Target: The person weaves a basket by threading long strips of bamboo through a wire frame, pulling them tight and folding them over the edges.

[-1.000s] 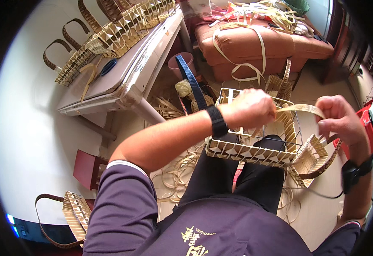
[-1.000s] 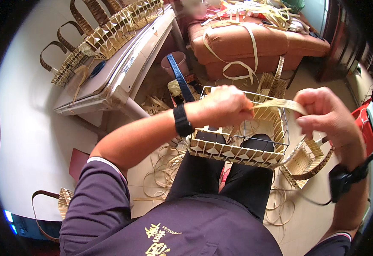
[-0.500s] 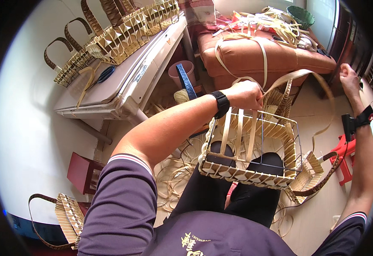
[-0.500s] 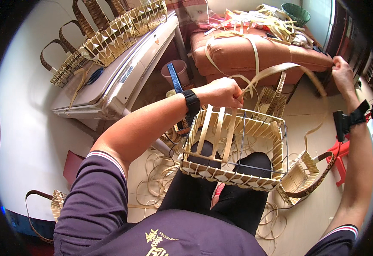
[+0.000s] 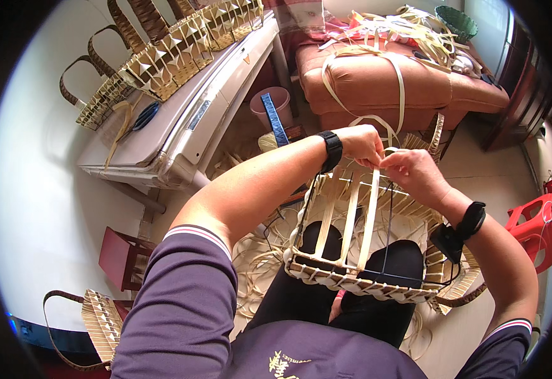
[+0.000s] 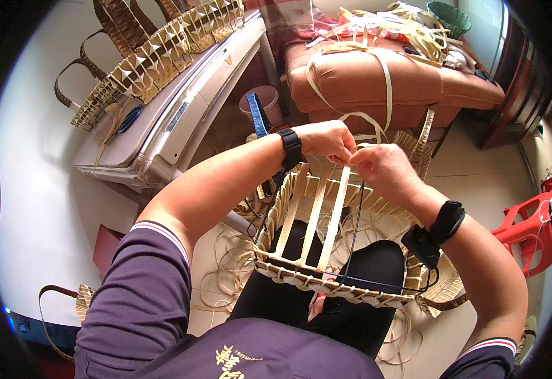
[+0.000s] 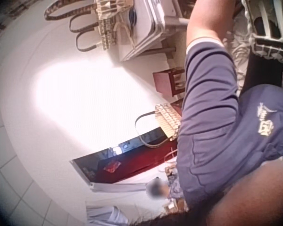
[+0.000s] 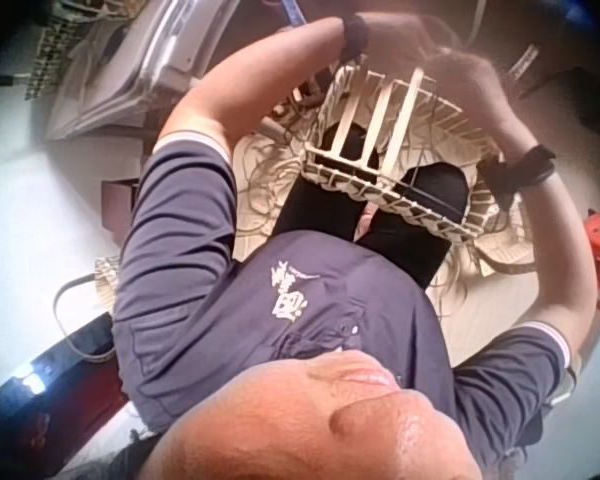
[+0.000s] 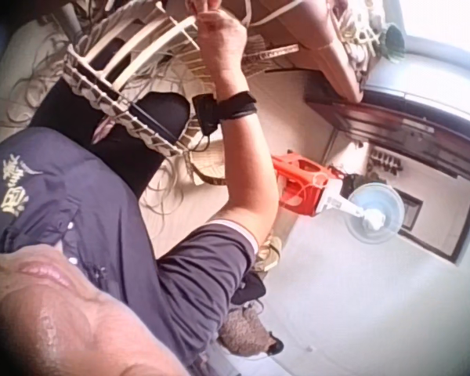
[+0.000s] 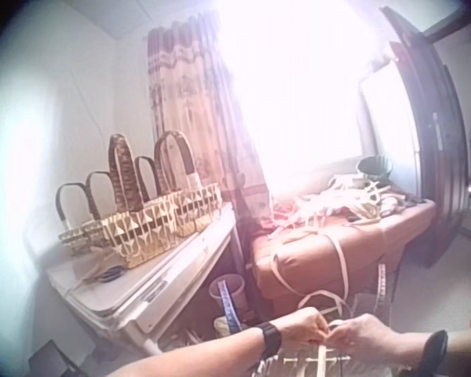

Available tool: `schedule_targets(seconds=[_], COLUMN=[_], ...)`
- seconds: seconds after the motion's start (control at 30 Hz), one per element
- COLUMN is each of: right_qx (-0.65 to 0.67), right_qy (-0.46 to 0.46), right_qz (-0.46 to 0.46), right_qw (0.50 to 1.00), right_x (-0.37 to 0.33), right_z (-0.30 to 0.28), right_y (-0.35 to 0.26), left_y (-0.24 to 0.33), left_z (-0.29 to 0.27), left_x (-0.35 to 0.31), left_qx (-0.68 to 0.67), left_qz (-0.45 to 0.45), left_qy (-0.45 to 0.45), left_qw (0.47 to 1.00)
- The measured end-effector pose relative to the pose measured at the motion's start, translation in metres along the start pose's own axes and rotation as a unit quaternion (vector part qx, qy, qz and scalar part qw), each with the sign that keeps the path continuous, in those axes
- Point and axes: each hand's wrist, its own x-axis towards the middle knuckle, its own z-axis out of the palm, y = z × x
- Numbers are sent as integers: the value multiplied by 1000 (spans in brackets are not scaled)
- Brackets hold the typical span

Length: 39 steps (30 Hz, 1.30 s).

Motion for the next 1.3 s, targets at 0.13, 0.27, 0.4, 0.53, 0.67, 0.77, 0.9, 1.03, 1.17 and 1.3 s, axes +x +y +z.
schedule_targets(seconds=[0.13, 0.27, 0.4, 0.53, 0.67, 0.77, 0.9, 1.03, 1.17, 1.3], right_qx=[-5, -28, -13, 128, 151, 174, 165, 101, 70, 272], right_qy=[-35, -76, -116, -194, -201, -197, -217, -168, 102, 1], right_qz=[-22, -4, 46, 135, 172, 157, 198, 205, 121, 184], right_qw=[999, 997, 992, 963, 953, 952, 942, 959, 985, 945], right_x=[12, 24, 32, 33, 32, 29, 28, 19, -18, -51], right_z=[16, 16, 12, 10, 8, 12, 4, 6, -16, -5], right_y=[5, 4, 7, 19, 7, 18, 16, 7, -13, -16], left_y=[4, 15, 23, 40, 43, 46, 51, 41, 41, 35], left_z=[2, -5, -4, 12, 8, 14, 21, 25, 23, 24], left_x=[6, -3, -29, -53, -65, -65, -64, -60, -57, -51], left_qx=[107, 235, 282, 270, 201, 190, 195, 254, 237, 194], left_qz=[-15, -35, 24, 45, -3, -32, -7, 48, 35, 26], left_qy=[-10, -48, 87, 106, 60, 63, 62, 81, 58, 23], left_qw=[994, 970, 955, 956, 978, 979, 979, 962, 969, 980])
